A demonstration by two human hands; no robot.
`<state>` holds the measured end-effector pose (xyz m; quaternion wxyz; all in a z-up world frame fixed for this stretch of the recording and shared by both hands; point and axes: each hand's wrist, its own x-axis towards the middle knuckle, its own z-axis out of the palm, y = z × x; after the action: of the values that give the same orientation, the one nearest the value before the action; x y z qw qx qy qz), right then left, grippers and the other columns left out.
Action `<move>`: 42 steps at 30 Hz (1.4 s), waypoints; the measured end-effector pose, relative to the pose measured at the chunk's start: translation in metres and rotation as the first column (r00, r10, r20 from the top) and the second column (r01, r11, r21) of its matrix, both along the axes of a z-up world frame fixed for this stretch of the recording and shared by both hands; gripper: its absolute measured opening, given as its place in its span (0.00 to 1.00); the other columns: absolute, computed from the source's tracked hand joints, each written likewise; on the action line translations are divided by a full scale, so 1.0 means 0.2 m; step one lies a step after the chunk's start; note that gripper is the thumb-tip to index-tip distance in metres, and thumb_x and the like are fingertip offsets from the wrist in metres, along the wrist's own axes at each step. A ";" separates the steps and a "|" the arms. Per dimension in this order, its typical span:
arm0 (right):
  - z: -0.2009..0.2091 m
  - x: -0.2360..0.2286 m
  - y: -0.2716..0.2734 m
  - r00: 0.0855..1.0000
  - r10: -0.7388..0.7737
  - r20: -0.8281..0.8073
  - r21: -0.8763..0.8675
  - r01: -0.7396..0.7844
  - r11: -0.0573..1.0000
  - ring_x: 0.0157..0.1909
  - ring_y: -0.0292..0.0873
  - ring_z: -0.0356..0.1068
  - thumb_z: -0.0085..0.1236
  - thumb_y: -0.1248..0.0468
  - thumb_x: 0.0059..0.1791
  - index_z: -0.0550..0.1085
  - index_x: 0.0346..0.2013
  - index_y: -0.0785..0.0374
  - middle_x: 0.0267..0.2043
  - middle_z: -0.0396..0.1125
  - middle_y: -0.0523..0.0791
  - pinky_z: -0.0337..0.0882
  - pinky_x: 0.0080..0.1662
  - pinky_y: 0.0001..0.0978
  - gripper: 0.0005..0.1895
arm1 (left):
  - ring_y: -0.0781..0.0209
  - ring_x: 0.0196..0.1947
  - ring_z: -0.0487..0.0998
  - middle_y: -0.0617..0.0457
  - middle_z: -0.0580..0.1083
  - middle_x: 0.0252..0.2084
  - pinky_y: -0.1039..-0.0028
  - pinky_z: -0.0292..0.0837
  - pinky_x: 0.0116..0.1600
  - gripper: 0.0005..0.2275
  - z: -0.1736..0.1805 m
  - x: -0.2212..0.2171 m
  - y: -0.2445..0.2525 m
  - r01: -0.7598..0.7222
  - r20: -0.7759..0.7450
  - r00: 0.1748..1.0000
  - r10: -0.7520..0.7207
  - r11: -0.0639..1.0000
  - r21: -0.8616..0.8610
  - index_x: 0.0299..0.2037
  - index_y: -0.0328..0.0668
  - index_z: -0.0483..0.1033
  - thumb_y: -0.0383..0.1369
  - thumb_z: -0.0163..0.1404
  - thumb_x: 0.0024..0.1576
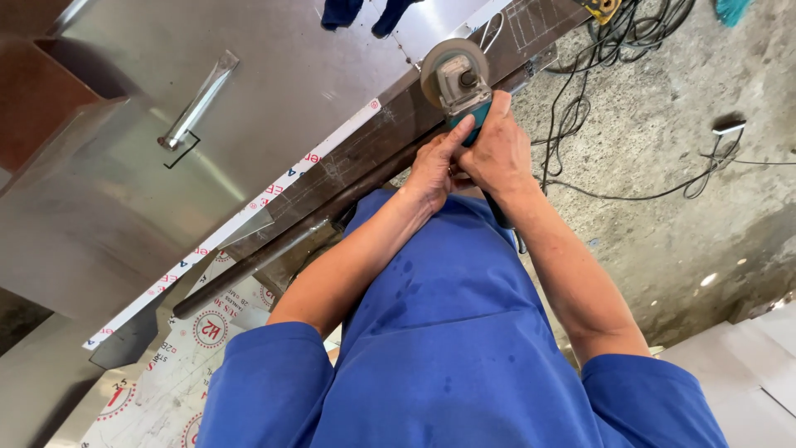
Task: The recorder welds and grinds a stainless steel fabrication piece.
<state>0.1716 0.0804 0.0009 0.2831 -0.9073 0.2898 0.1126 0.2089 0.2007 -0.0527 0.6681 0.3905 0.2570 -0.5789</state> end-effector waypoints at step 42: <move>-0.09 0.06 -0.10 0.987 0.149 0.052 -0.133 -0.141 0.981 0.37 0.68 0.73 0.72 0.57 0.44 0.55 0.57 0.71 0.44 0.68 0.63 0.74 0.38 0.55 0.40 | 0.56 0.38 0.76 0.53 0.72 0.36 0.58 0.76 0.42 0.26 -0.15 0.01 -0.09 -0.117 0.044 0.992 0.122 0.989 -0.092 0.46 0.45 0.74 0.56 0.60 0.49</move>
<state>0.1836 0.0596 -0.0164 0.2238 -0.9455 0.2205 0.0858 0.2107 0.1826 -0.0827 0.7245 0.3581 0.2373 -0.5390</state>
